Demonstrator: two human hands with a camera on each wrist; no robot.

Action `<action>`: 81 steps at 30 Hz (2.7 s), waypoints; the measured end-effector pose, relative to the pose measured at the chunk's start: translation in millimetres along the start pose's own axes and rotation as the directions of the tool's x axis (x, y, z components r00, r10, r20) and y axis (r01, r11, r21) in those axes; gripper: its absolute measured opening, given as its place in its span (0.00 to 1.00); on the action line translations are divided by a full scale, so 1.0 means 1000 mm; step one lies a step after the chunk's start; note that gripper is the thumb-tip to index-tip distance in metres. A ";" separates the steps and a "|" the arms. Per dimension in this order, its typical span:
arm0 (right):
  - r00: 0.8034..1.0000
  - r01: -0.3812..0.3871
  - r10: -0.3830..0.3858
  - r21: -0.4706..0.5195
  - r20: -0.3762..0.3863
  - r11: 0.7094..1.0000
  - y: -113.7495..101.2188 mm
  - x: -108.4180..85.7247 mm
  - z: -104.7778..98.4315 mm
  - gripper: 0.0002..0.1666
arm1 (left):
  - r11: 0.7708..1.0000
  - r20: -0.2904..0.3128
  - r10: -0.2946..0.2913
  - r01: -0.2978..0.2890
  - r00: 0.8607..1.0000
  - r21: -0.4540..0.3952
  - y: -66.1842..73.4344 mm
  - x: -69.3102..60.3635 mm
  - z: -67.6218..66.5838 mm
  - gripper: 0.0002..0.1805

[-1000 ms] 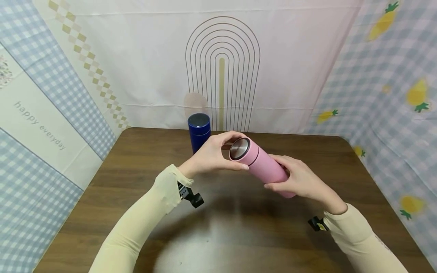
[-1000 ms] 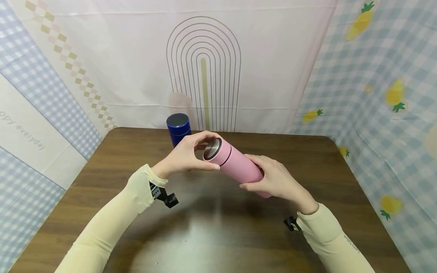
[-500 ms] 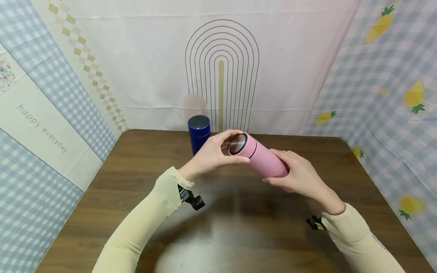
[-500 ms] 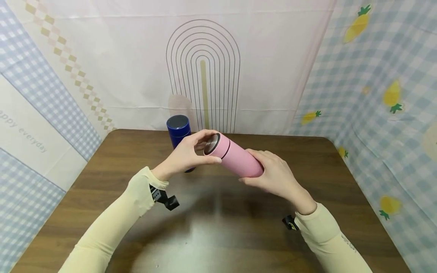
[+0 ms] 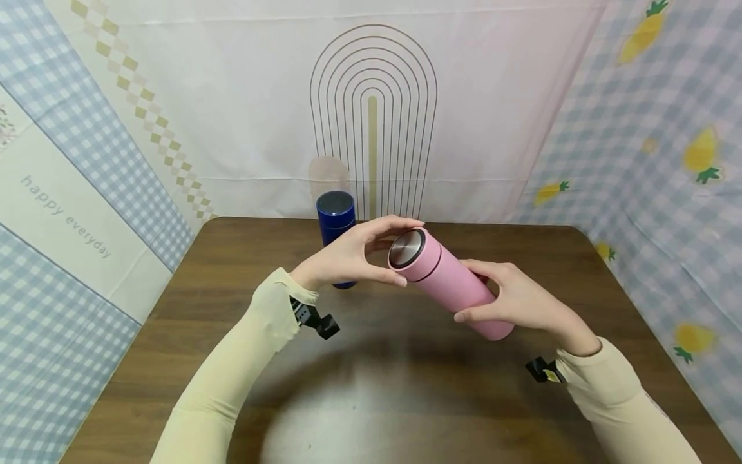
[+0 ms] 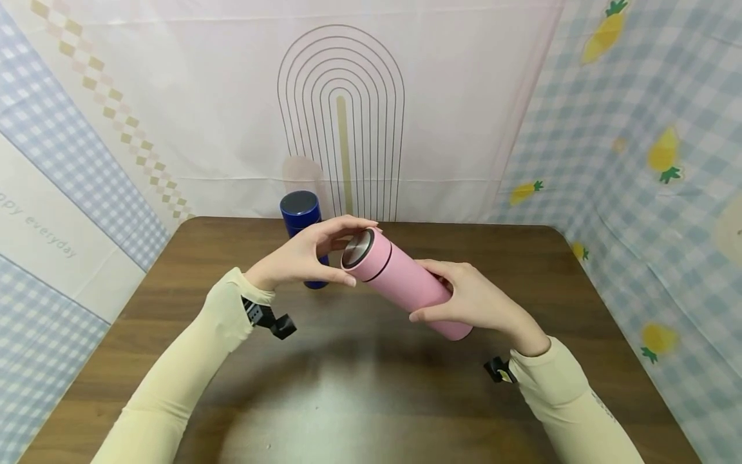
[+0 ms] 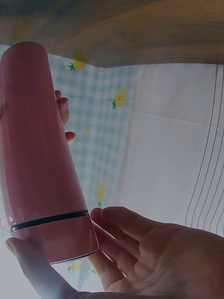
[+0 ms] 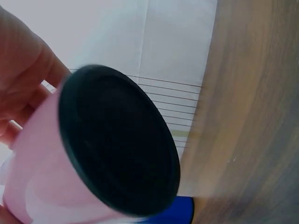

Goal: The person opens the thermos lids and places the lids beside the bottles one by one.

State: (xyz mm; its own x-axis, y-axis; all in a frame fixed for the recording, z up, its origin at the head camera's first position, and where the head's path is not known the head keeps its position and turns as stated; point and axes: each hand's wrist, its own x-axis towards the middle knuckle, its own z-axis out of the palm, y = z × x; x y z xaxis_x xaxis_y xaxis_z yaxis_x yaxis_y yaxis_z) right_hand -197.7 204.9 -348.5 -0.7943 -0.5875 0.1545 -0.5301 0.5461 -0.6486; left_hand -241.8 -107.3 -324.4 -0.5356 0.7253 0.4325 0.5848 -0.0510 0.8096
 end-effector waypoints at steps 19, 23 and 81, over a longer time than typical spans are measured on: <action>0.999 0.029 -0.030 0.016 0.016 0.999 -0.003 0.011 0.009 0.34 | 0.993 -0.150 -0.015 0.032 0.989 0.111 0.000 -0.005 0.003 0.35; 0.999 -0.012 0.009 -0.056 -0.052 0.998 -0.004 0.010 0.011 0.33 | 0.989 -0.196 -0.080 0.102 0.977 0.106 -0.004 -0.002 0.004 0.34; 0.974 -0.149 0.125 -0.121 -0.190 0.981 -0.006 0.003 0.027 0.47 | 0.909 -0.201 -0.163 0.227 0.966 0.350 0.008 -0.001 0.011 0.36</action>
State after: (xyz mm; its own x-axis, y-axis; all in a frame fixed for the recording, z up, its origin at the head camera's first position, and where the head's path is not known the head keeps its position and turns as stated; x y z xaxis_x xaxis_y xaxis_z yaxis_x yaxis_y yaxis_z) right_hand -188.9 183.8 -364.7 -0.8960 -0.3905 0.2112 -0.4375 0.6958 -0.5695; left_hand -229.7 -101.2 -322.3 -0.7355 0.5705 0.3654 0.6232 0.3581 0.6953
